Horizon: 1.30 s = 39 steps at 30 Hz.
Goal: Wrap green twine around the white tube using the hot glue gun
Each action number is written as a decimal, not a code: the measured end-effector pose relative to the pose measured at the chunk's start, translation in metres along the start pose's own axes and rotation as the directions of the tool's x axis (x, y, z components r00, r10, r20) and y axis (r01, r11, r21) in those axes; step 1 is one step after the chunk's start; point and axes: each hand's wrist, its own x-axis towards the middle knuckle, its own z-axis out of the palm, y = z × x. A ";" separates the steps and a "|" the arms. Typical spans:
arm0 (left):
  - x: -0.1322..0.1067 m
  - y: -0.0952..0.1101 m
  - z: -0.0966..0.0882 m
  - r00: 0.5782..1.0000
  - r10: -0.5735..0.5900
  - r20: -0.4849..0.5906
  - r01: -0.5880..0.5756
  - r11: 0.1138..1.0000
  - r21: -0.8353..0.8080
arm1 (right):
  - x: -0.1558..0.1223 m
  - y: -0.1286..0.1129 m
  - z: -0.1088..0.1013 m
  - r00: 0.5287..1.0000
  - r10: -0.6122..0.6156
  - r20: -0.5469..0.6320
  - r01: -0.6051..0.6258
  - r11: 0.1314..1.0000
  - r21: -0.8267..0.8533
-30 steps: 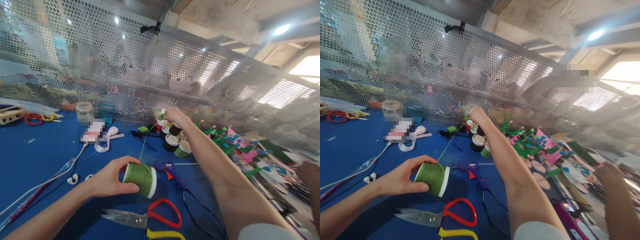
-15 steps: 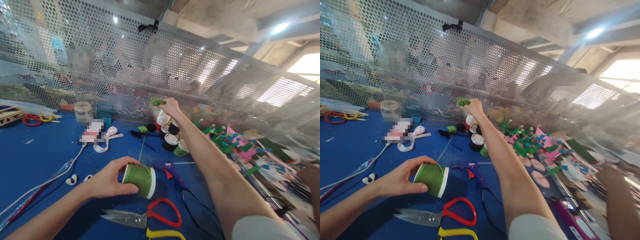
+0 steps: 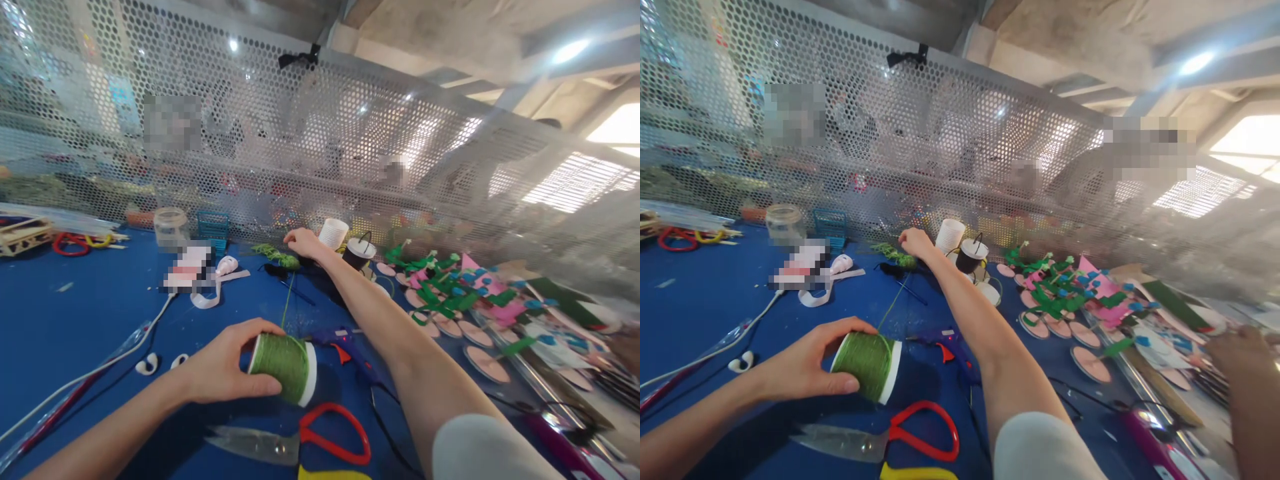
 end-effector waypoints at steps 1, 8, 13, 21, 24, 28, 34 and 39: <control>0.000 0.000 0.000 1.000 -0.001 0.004 0.001 1.000 -0.002 | -0.007 0.000 0.004 0.998 0.002 0.061 -0.002 1.000 -0.003; -0.001 0.006 0.001 1.000 0.005 0.011 -0.005 1.000 0.000 | -0.039 0.004 0.029 0.971 0.060 0.233 -0.053 0.998 -0.035; 0.000 0.006 0.001 1.000 0.009 0.008 -0.009 1.000 -0.002 | -0.042 0.015 0.004 0.980 0.190 0.066 -0.183 0.978 -0.103; -0.001 0.007 0.003 0.999 0.014 0.036 -0.012 0.999 -0.052 | -0.075 0.019 -0.019 0.963 0.267 0.028 -0.257 0.949 -0.185; -0.001 0.008 0.002 0.999 0.004 0.041 -0.001 0.998 -0.059 | -0.085 0.018 -0.019 0.988 0.134 0.072 -0.123 0.982 -0.143; -0.002 0.010 0.002 0.998 0.006 0.063 0.002 0.993 -0.119 | -0.080 0.018 -0.015 0.998 0.062 -0.023 -0.065 0.991 -0.118; -0.002 0.007 0.002 0.997 0.018 0.070 -0.009 0.992 -0.124 | -0.029 -0.006 0.005 0.999 -0.035 -0.036 0.031 0.994 -0.109; -0.002 0.002 0.002 0.998 0.039 0.043 -0.033 0.991 -0.133 | 0.019 -0.037 0.026 0.996 0.034 0.084 -0.020 0.986 -0.166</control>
